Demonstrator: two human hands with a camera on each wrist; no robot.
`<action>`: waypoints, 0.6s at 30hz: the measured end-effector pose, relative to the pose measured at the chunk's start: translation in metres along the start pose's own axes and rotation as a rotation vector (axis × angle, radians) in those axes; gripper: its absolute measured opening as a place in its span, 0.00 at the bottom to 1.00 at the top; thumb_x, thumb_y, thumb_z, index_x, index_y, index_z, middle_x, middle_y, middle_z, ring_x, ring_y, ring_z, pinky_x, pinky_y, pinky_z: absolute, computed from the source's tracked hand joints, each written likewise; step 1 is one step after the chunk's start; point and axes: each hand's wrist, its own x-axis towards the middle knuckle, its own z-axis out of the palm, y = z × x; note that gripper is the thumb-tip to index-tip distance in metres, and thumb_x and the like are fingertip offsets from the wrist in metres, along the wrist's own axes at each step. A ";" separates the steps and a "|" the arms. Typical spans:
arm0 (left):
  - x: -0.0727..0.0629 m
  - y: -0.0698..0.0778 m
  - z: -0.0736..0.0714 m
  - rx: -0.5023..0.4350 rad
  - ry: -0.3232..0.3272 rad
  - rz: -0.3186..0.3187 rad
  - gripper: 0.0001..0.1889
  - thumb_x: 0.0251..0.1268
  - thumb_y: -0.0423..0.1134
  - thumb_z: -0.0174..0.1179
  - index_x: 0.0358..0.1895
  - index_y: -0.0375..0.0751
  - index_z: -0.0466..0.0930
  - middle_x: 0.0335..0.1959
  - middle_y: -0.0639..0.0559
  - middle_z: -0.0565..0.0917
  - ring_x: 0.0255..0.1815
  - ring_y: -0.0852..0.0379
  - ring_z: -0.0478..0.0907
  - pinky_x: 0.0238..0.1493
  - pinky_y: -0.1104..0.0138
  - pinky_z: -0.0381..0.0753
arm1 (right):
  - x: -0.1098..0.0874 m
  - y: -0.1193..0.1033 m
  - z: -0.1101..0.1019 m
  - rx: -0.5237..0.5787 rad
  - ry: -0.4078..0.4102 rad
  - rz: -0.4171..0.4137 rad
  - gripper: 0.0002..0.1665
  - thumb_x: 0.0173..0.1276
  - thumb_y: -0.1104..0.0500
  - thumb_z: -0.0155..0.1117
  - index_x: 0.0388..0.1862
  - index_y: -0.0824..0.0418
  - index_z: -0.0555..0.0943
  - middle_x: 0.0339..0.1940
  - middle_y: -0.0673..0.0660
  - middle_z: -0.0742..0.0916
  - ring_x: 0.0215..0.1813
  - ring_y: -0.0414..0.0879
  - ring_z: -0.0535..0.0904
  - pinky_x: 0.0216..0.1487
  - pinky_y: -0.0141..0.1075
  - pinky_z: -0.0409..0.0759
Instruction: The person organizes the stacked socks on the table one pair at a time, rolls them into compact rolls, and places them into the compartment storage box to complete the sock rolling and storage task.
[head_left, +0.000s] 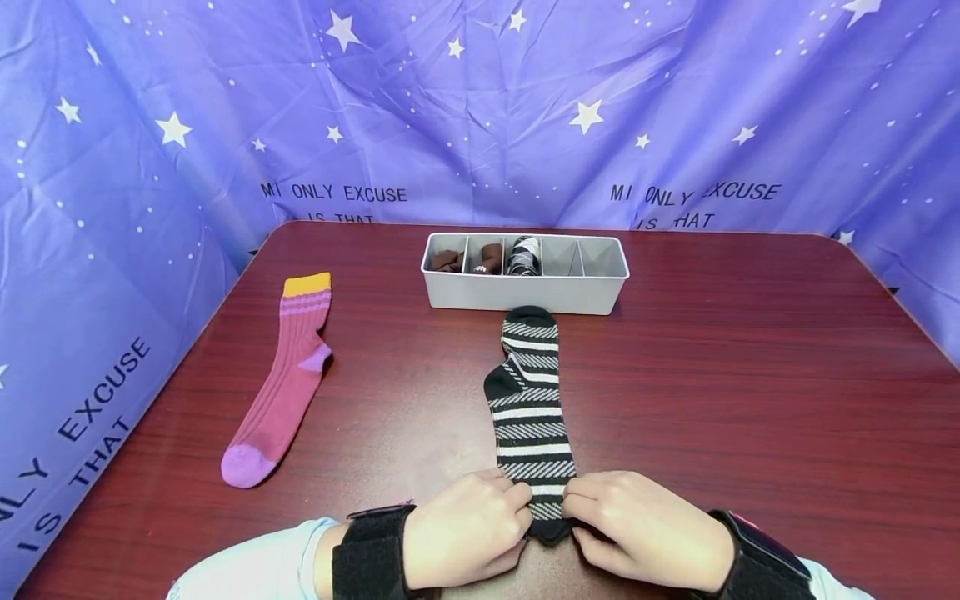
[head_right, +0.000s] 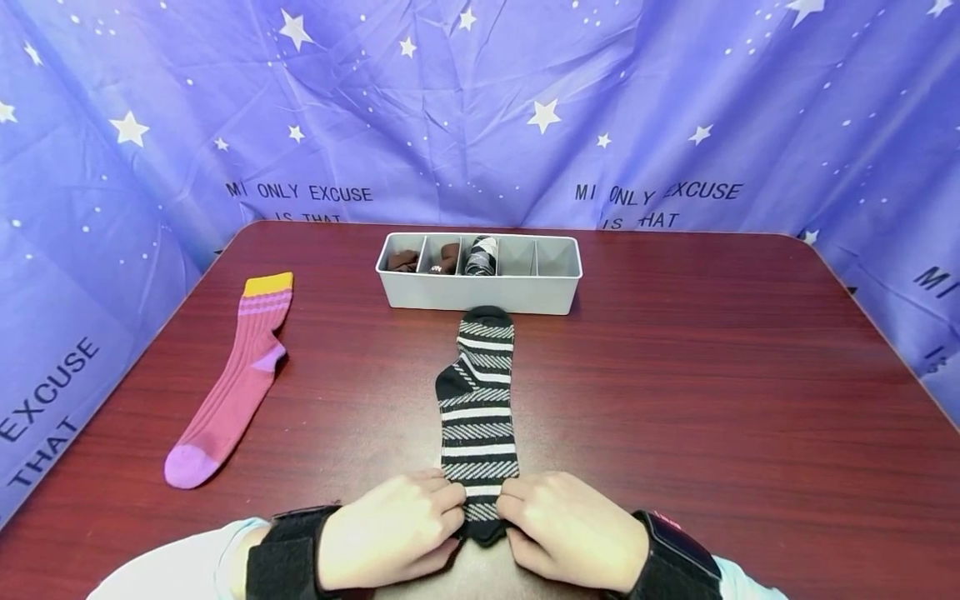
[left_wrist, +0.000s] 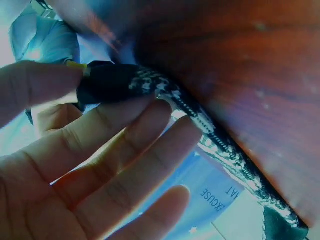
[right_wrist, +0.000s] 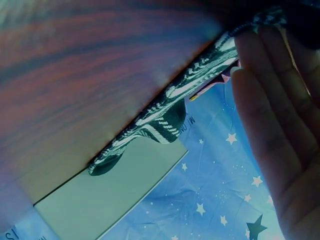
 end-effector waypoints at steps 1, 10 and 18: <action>0.000 0.000 0.000 -0.001 0.005 -0.006 0.07 0.45 0.48 0.55 0.19 0.51 0.73 0.20 0.61 0.72 0.23 0.65 0.73 0.29 0.72 0.68 | 0.000 0.000 0.000 0.008 0.004 0.002 0.10 0.43 0.61 0.60 0.20 0.49 0.68 0.20 0.38 0.68 0.24 0.28 0.62 0.25 0.21 0.61; 0.003 -0.005 0.005 -0.014 0.057 -0.056 0.10 0.43 0.44 0.58 0.31 0.51 0.68 0.16 0.63 0.73 0.19 0.66 0.72 0.21 0.73 0.66 | 0.003 0.006 0.004 0.070 0.056 0.042 0.14 0.44 0.66 0.59 0.28 0.50 0.71 0.20 0.37 0.71 0.25 0.27 0.65 0.28 0.19 0.63; 0.004 -0.008 0.001 0.083 0.029 -0.086 0.01 0.47 0.44 0.53 0.24 0.55 0.73 0.23 0.62 0.73 0.25 0.65 0.72 0.23 0.73 0.64 | 0.005 0.008 0.002 -0.031 0.079 0.085 0.15 0.40 0.67 0.59 0.24 0.50 0.69 0.17 0.38 0.66 0.22 0.30 0.62 0.27 0.23 0.64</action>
